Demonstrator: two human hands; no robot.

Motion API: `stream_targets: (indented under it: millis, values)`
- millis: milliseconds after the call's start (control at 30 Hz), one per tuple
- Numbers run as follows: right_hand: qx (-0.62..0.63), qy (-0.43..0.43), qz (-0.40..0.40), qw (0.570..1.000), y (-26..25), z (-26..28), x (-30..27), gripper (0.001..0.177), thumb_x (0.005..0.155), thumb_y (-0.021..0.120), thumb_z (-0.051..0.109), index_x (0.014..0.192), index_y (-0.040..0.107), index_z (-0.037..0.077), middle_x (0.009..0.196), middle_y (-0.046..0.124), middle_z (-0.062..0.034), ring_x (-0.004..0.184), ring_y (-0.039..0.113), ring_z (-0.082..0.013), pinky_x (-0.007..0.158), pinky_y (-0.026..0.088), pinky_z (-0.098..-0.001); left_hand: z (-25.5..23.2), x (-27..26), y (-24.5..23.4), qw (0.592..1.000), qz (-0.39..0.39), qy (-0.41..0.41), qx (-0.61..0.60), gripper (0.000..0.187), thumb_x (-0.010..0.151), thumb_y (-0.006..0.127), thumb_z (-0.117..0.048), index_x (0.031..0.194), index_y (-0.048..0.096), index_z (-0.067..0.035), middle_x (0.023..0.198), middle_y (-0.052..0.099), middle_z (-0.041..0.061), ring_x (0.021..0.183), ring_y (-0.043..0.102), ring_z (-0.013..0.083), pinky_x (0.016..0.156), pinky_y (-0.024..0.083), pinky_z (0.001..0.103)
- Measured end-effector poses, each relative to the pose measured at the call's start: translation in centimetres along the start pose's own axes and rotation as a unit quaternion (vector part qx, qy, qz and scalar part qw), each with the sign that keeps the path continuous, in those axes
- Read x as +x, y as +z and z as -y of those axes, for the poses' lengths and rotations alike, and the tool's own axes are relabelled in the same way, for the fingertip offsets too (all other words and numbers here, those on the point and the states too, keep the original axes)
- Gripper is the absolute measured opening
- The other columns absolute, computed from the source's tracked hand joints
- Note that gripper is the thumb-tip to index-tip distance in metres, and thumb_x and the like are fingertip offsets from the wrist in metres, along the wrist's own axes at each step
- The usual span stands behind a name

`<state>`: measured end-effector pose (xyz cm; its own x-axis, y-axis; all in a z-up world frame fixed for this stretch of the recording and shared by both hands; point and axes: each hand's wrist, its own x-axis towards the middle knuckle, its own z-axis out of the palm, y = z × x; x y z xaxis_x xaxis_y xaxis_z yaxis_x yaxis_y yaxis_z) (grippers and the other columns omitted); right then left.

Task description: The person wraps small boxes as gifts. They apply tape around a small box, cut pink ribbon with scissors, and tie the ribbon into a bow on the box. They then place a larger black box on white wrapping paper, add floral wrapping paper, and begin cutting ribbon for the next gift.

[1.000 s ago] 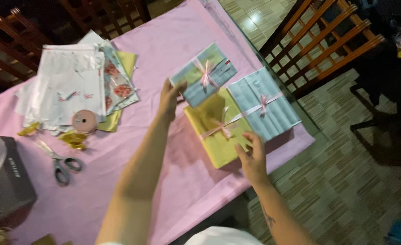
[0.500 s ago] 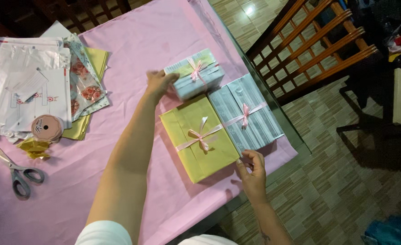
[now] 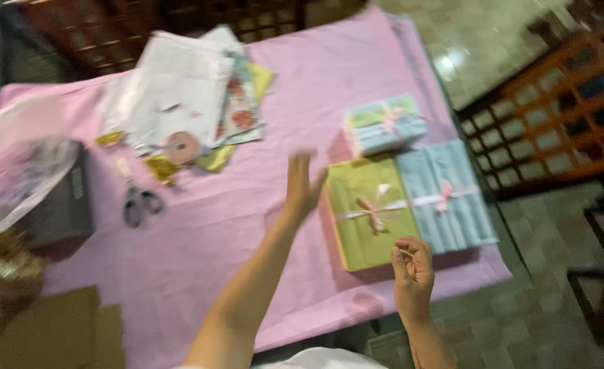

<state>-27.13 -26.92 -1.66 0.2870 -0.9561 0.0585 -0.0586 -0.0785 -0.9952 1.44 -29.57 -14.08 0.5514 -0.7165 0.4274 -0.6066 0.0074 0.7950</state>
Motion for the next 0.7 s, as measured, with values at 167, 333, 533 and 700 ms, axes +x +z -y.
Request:
stream_targets:
  millis: [167,333,533,700]
  values:
    - [-0.063,-0.003,0.122,0.991,6.9,1.2,0.5,0.010,0.102,0.062,0.011,0.109,0.065,0.005,0.106,0.059,-0.0027,0.094,0.057,-0.0097,0.085,0.050,-0.0256,-6.1,-15.5,-17.5,0.972,0.055,-0.209,0.097,0.045,0.091,0.073,-0.023,0.132,0.060,-0.010,0.138,0.054,0.016,0.129,0.052,0.0344,0.101,0.044,0.044]
    - [-0.162,-0.044,0.276,0.947,18.6,-1.7,2.3,0.013,0.091,0.072,0.014,0.095,0.069,0.002,0.084,0.065,-0.0049,0.075,0.060,-0.0135,0.069,0.051,-0.0290,-6.1,-22.3,-29.9,0.951,-0.013,-0.286,0.117,0.037,0.083,0.074,-0.014,0.118,0.064,-0.007,0.124,0.054,0.014,0.120,0.052,0.0322,0.104,0.042,0.044]
    - [-0.013,0.162,0.231,0.959,36.6,-10.6,7.9,0.014,0.096,0.070,0.015,0.091,0.070,0.001,0.075,0.067,-0.0047,0.060,0.060,-0.0103,0.054,0.049,-0.0279,-2.3,-18.2,-36.7,0.969,-0.039,-0.179,0.165,0.039,0.082,0.077,-0.011,0.119,0.065,-0.007,0.122,0.056,0.014,0.120,0.053,0.0330,0.105,0.042,0.045]
    - [-0.030,0.218,0.086,0.972,43.9,-14.8,9.8,0.015,0.086,0.073,0.010,0.100,0.069,0.003,0.078,0.069,-0.0033,0.061,0.064,-0.0133,0.052,0.052,-0.0297,-1.2,-12.3,-40.1,0.983,-0.021,-0.123,0.133,0.037,0.081,0.078,-0.012,0.116,0.067,-0.011,0.123,0.057,0.012,0.117,0.053,0.0335,0.102,0.043,0.045]
